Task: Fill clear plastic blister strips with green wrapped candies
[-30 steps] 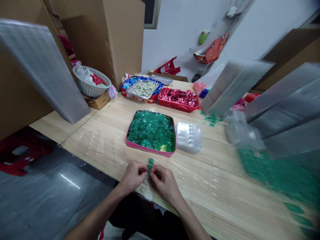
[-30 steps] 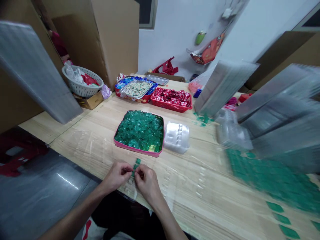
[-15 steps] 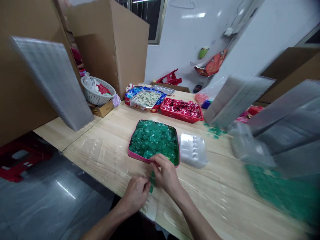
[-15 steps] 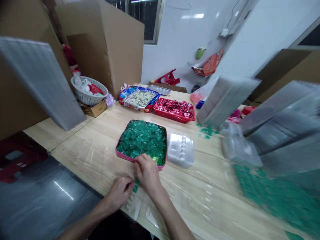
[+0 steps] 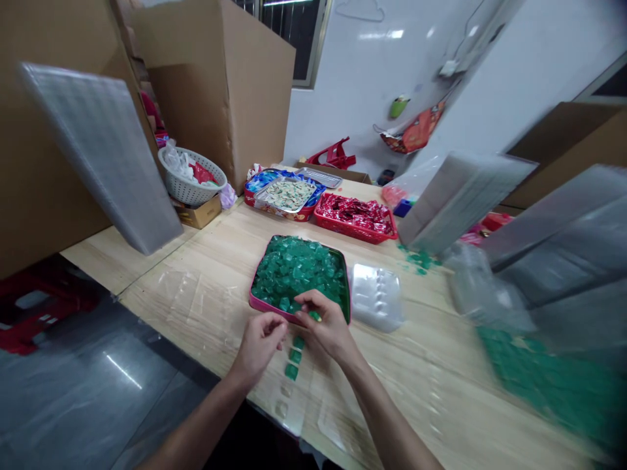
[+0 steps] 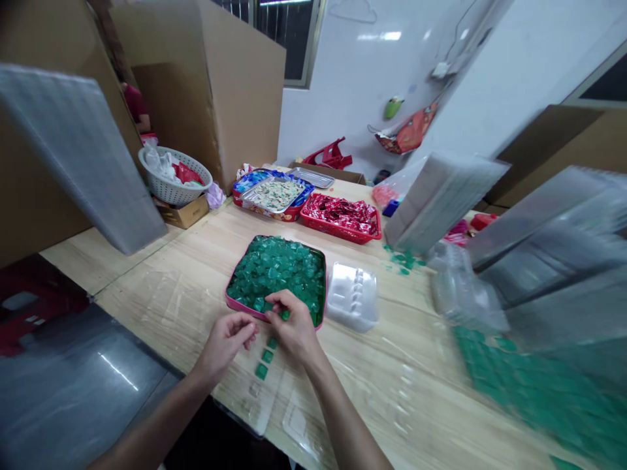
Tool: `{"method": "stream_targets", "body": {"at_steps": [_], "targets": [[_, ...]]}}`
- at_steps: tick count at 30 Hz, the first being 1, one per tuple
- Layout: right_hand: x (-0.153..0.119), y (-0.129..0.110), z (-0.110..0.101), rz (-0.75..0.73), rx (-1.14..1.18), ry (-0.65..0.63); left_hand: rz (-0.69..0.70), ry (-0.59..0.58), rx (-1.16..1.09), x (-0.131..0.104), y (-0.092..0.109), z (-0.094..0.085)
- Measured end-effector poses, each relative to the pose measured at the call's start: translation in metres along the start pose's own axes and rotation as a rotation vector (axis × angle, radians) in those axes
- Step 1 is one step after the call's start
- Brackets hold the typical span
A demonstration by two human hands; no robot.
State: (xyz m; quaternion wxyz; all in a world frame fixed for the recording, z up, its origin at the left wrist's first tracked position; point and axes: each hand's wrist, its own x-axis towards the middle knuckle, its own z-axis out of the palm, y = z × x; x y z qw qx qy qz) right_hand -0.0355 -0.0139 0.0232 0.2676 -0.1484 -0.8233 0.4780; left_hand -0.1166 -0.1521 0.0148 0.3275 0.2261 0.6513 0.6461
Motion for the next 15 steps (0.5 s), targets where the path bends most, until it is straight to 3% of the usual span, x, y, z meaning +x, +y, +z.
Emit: {"method": "stream_targets", "body": {"at_steps": [5,10,15], "targets": [[-0.026,-0.016,0.0,-0.079,0.093,0.02,-0.272,-0.125,-0.454,-0.003,0.012,0.007],[-0.053,-0.02,0.005,-0.298,-0.095,0.045,-0.378,-0.203,-0.536,-0.013,0.011,0.004],[-0.073,-0.018,0.01,-0.372,-0.134,0.005,-0.45,-0.223,-0.531,-0.02,0.005,-0.002]]}}
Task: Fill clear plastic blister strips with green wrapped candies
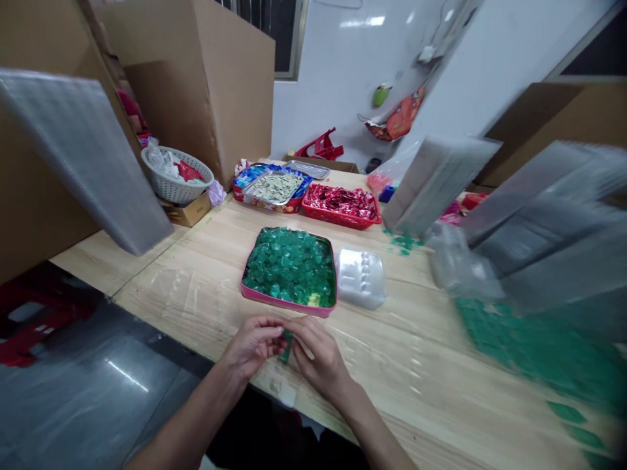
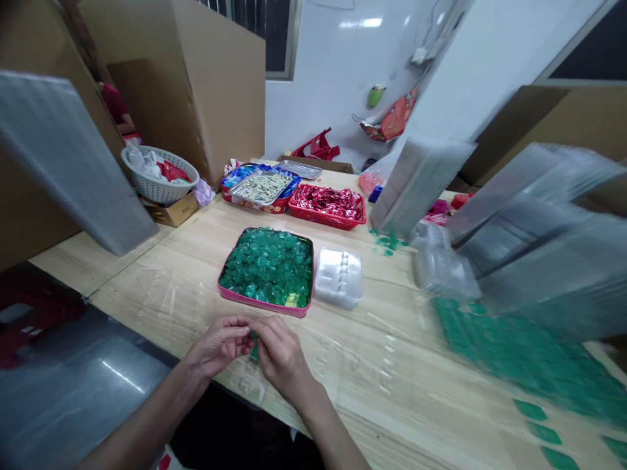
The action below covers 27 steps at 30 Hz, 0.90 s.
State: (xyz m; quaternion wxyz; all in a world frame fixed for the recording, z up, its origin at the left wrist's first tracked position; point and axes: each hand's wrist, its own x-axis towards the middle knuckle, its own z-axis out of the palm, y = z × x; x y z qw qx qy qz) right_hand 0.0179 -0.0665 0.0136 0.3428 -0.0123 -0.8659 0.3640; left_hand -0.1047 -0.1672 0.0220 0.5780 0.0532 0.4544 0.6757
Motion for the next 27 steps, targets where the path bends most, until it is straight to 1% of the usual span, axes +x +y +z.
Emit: {"method": "stream_targets", "body": {"at_steps": [2,4,5,7,9,10,12,16,19,23,25,27], "targets": [[-0.005,-0.003,0.001,-0.001,0.019,-0.016,-0.01,0.016,0.035,-0.002,-0.002,-0.001],[-0.01,-0.007,0.002,0.066,0.073,0.021,0.011,0.033,0.074,-0.004,-0.003,-0.001],[-0.013,-0.009,0.004,0.139,0.12,0.066,0.031,0.038,0.09,-0.005,-0.004,-0.001],[-0.018,-0.011,0.007,0.356,0.272,0.148,0.082,0.042,0.118,-0.008,-0.006,0.0],[-0.022,-0.012,0.01,0.58,0.468,0.163,0.139,0.039,0.166,-0.011,-0.009,0.0],[-0.023,-0.012,0.011,0.663,0.559,0.16,0.166,0.037,0.201,-0.012,-0.011,0.0],[-0.026,-0.013,0.011,0.764,0.698,0.165,0.206,0.034,0.275,-0.016,-0.013,0.0],[-0.026,-0.016,0.009,0.841,0.855,0.177,0.217,0.019,0.387,-0.02,-0.014,-0.003],[-0.028,-0.014,0.011,0.894,0.844,0.143,0.226,0.009,0.499,-0.02,-0.016,-0.007],[-0.033,-0.007,0.019,0.961,0.74,0.038,0.288,0.027,0.822,-0.022,-0.021,-0.012],[-0.035,-0.005,0.023,0.955,0.625,-0.015,0.313,0.043,0.996,-0.025,-0.025,-0.013],[-0.036,-0.004,0.024,0.896,0.446,-0.06,0.328,0.049,1.132,-0.027,-0.027,-0.012]]}}
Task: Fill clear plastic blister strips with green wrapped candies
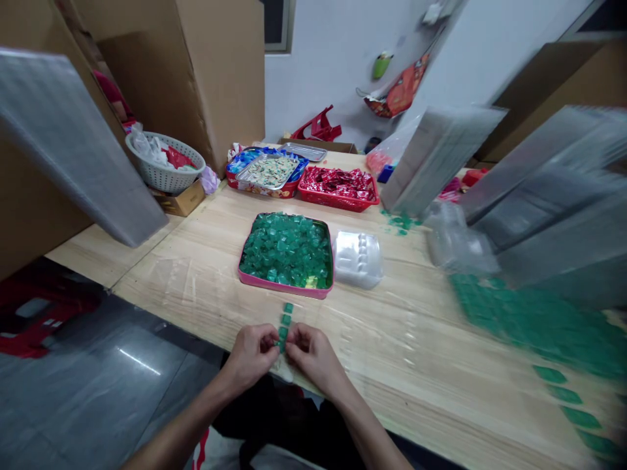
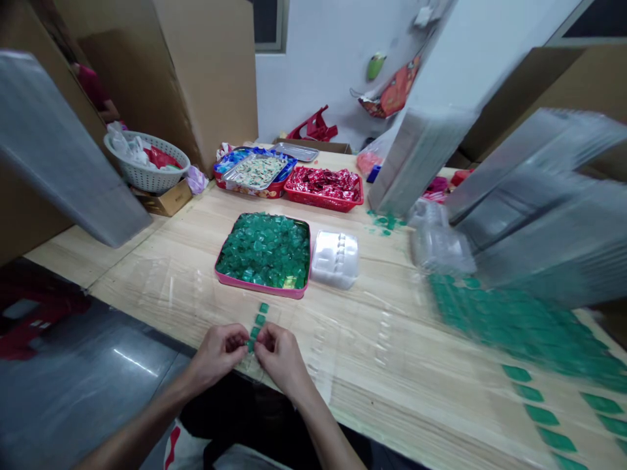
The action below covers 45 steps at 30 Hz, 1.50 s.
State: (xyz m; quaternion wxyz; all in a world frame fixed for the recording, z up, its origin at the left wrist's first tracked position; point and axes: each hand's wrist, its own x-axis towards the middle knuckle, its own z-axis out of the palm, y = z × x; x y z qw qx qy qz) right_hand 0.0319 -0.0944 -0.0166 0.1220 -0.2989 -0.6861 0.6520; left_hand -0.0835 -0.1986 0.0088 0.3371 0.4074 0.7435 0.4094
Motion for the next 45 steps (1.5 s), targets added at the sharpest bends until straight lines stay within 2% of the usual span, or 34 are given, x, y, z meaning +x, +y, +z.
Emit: {"method": "stream_targets", "body": {"at_steps": [5,10,13,17,19,22,26,29,32,36,38,40,45], "targets": [[0.0,-0.004,0.002,-0.157,-0.386,0.038,0.034,0.023,0.221,-0.001,-0.001,0.001],[-0.002,-0.004,0.002,-0.316,-0.511,0.05,0.096,0.023,0.188,0.003,-0.007,0.003],[0.004,-0.016,-0.006,-0.381,-0.512,0.052,0.119,0.002,0.216,0.007,-0.01,0.006],[0.037,-0.046,-0.027,-0.506,-0.54,0.176,0.128,0.016,0.222,0.012,-0.01,0.009],[0.063,-0.058,-0.034,-0.49,-0.62,0.217,0.104,0.027,0.218,0.016,-0.01,0.01],[0.098,-0.061,-0.037,-0.376,-0.676,0.149,0.087,0.035,0.217,0.02,-0.009,0.01],[0.118,-0.047,-0.036,-0.351,-0.471,0.061,0.079,0.04,0.165,0.021,-0.01,0.009],[0.116,-0.041,-0.039,-0.397,-0.318,0.093,0.046,0.067,0.062,0.021,-0.011,0.007],[0.105,-0.045,-0.044,-0.404,-0.171,0.121,0.006,0.131,-0.109,0.026,-0.007,0.004],[0.08,-0.055,-0.045,-0.32,0.1,0.035,-0.057,0.234,-0.567,0.039,0.009,-0.002],[0.066,-0.056,-0.042,-0.262,0.195,-0.024,-0.07,0.206,-0.834,0.043,0.019,-0.004],[0.054,-0.053,-0.038,-0.228,0.246,-0.048,-0.083,0.132,-1.001,0.044,0.026,-0.004],[0.036,-0.039,-0.029,-0.209,0.287,-0.006,-0.134,0.051,-1.061,0.035,0.027,0.005]]}}
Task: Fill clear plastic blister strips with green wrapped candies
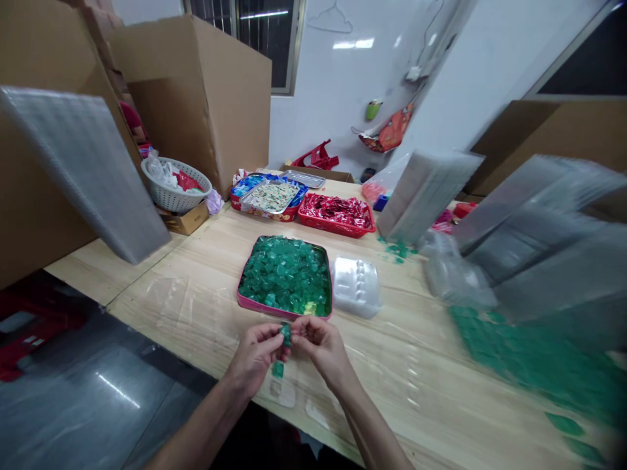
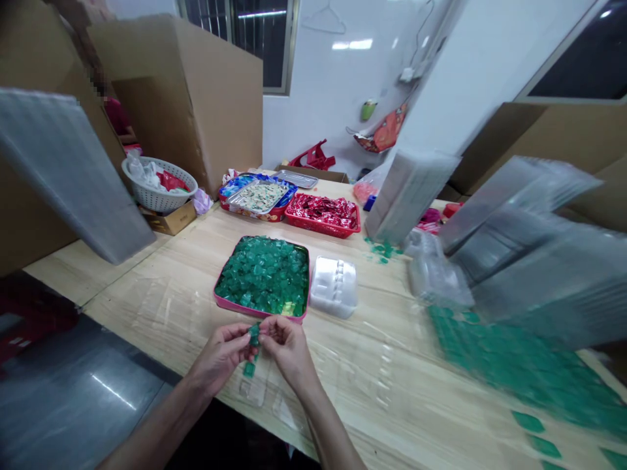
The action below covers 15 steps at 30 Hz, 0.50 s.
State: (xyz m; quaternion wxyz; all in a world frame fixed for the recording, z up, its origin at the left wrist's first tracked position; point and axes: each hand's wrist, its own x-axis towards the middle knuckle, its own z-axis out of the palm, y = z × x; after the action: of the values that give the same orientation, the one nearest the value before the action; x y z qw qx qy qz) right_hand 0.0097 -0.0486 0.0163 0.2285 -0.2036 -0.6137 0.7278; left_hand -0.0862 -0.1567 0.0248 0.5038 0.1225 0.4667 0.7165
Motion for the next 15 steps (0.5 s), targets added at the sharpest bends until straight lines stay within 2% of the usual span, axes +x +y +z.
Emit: {"method": "stream_targets", "body": {"at_steps": [9,15], "targets": [[-0.019,0.005,0.001,-0.016,-0.152,0.064,0.123,0.125,0.235,-0.012,-0.013,-0.001],[-0.025,0.007,0.001,-0.029,-0.165,0.016,0.168,0.135,0.318,-0.015,-0.016,-0.003]]}}
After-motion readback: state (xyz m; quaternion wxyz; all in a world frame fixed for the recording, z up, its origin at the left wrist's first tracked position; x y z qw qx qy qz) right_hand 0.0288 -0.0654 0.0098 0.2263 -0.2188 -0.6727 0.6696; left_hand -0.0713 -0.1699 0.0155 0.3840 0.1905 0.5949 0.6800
